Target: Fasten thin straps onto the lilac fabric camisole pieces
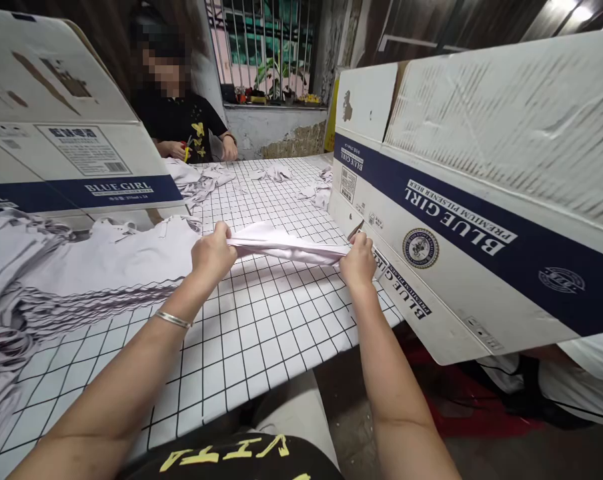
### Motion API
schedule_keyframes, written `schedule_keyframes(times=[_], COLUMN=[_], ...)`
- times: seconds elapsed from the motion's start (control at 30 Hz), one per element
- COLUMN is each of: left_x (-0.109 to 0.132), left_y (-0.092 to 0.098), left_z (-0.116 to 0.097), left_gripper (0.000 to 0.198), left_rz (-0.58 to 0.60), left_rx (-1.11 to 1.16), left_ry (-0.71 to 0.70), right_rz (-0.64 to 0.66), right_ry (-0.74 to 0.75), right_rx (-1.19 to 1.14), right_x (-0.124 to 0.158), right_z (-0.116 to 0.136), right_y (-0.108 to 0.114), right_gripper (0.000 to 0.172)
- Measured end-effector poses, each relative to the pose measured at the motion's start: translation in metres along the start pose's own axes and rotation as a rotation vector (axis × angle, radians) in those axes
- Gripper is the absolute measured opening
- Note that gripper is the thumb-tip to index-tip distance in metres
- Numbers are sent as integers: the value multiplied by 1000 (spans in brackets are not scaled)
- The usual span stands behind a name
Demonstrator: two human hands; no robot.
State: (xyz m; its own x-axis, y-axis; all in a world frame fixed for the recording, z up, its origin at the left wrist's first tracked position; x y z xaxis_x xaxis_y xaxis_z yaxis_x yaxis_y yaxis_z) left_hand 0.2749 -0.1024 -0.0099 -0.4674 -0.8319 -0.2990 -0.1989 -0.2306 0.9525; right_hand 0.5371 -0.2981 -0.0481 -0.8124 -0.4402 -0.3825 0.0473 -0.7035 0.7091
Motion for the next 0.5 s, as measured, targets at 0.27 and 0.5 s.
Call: schedule_keyframes(times=[0.27, 0.5], left_x=[66, 20], left_y=[-61, -87], left_z=[-6, -32], left_gripper=[29, 27], left_rz=[546, 451], left_rx=[80, 347], left_ry=[-499, -305], right_rz=[949, 819], right_ry=[122, -9], right_rx=[-158, -397], right_x=[66, 40], right_z=[-5, 3], right_y=[-16, -53], right_gripper=[40, 28])
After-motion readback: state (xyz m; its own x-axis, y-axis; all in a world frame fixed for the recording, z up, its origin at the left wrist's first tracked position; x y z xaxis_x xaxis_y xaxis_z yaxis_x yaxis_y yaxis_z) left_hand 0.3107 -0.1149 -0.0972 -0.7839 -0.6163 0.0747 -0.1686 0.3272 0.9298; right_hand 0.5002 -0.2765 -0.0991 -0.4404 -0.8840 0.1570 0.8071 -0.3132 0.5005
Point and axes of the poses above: each hand's wrist, its own x-axis away from the middle knuckle, its own y-axis out of the back of the hand, z = x × y, the point moved 6 cm from there along -x, towards the middle knuckle, and after that the axes turned 12 degrees about -x, right-handed, at the moved point
